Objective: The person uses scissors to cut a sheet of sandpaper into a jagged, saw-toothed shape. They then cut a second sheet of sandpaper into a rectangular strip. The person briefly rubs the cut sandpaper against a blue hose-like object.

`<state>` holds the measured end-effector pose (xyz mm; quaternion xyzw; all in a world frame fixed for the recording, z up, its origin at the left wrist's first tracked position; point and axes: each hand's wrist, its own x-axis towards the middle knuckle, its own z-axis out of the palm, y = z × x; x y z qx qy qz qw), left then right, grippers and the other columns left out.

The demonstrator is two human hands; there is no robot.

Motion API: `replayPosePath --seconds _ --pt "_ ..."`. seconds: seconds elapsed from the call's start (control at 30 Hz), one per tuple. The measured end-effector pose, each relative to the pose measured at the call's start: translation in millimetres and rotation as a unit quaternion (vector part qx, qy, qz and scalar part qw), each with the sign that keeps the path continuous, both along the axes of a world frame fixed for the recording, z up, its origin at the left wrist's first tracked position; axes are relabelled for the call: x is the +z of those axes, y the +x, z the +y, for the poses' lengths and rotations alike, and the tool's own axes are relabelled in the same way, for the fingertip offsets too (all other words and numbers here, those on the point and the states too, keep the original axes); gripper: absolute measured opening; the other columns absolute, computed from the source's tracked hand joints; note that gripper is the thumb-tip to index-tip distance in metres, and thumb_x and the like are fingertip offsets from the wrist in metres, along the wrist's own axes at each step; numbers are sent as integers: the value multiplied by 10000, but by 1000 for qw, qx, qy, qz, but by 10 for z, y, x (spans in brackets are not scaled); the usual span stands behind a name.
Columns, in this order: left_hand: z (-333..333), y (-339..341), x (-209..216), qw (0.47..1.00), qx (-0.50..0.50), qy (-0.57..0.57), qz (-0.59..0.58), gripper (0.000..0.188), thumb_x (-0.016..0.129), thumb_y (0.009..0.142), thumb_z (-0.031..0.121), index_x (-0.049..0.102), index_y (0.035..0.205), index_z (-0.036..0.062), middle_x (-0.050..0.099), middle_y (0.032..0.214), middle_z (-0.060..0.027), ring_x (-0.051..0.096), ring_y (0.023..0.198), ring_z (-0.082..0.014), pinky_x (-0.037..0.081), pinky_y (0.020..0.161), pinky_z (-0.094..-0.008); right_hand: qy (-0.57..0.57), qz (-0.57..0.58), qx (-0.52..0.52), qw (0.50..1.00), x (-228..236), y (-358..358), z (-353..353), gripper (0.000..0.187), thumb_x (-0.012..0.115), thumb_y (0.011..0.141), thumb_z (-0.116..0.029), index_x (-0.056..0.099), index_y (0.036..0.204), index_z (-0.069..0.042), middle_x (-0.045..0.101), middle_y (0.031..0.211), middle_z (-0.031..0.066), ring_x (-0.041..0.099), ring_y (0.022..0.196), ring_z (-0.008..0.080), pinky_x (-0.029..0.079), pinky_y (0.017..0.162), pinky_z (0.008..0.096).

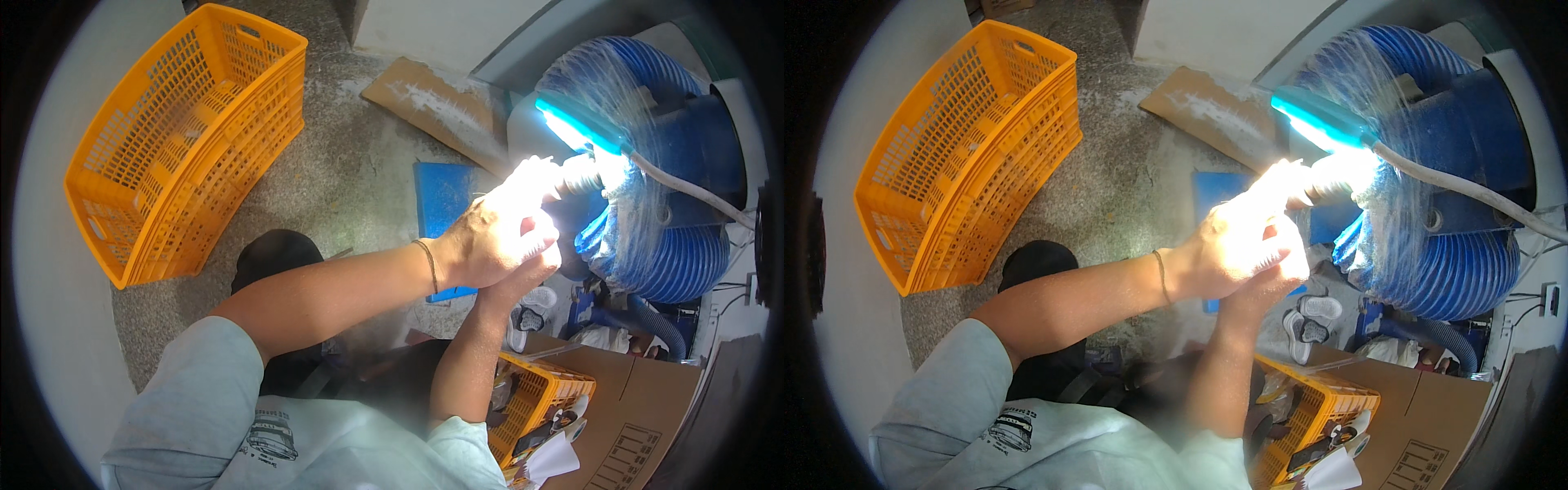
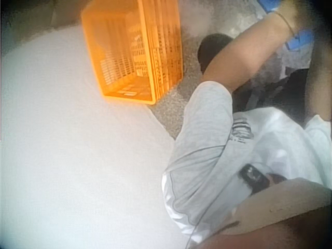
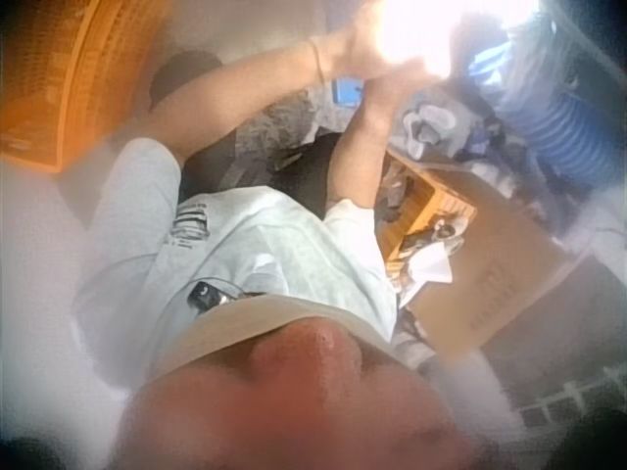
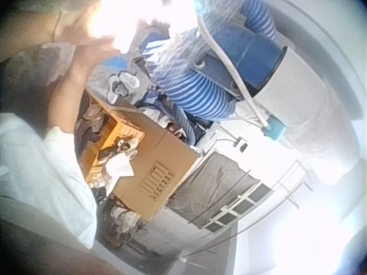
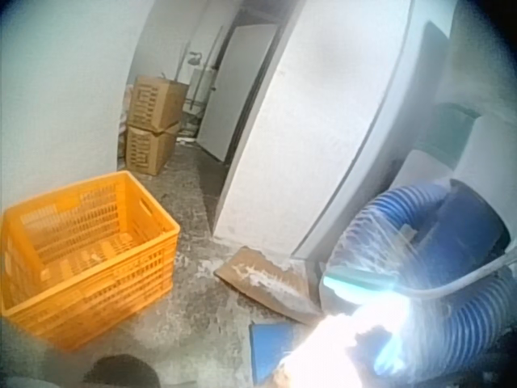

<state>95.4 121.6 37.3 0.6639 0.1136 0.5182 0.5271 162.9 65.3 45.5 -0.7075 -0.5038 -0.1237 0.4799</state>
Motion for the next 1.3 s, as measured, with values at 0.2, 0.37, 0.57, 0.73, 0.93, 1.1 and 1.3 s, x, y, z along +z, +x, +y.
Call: replayPosePath --seconds 0.2,0.37,0.57,0.73,0.93,1.1,1.3 --pt "-5 -11 27 1000 1 -3 3 315 588 912 273 640 1037 -11 500 1352 -293 493 1262 -448 407 1074 -461 16 16 14 1000 -9 -3 -9 271 621 905 -211 640 884 59 650 753 113 607 675 200 480 636 344" --pt "-5 -80 53 998 -37 -24 40 313 587 906 263 634 1047 -13 487 1367 -297 453 1307 -445 375 1104 -452 8 16 4 1000 -8 -17 -25 263 624 903 -197 627 879 64 644 755 106 598 683 194 477 642 339" --pt "-30 -66 62 1000 -17 -24 0 476 581 899 250 519 1278 -31 457 1409 -298 403 1355 -443 327 1140 -452 26 38 18 999 30 -73 -4 194 639 870 -145 603 826 41 590 712 63 551 652 167 446 610 327" --pt "-48 -84 45 999 -15 -4 36 541 584 900 252 471 1334 -51 443 1422 -305 394 1362 -444 318 1145 -453 68 37 47 996 20 -85 12 243 623 900 -199 590 803 21 572 693 54 518 634 153 419 585 326" --pt "-68 -89 53 999 -30 -16 29 478 591 901 272 542 1261 -39 450 1410 -307 390 1357 -451 302 1153 -459 59 93 56 992 -5 -63 17 266 584 920 -206 588 818 40 580 708 79 526 653 164 428 601 342" --pt "-50 -76 -21 997 6 51 54 356 568 918 243 580 1134 -39 484 1341 -307 450 1283 -442 349 1105 -458 51 78 36 995 1 -63 -33 222 628 883 -179 614 809 30 617 719 72 559 636 173 451 603 326" --pt "4 -106 -281 999 -36 -8 39 272 588 934 217 576 1056 -25 546 1189 -243 587 985 -353 493 858 -410 -23 141 45 989 -203 7 -48 111 628 870 -102 651 860 7 614 758 104 603 689 215 485 631 338"
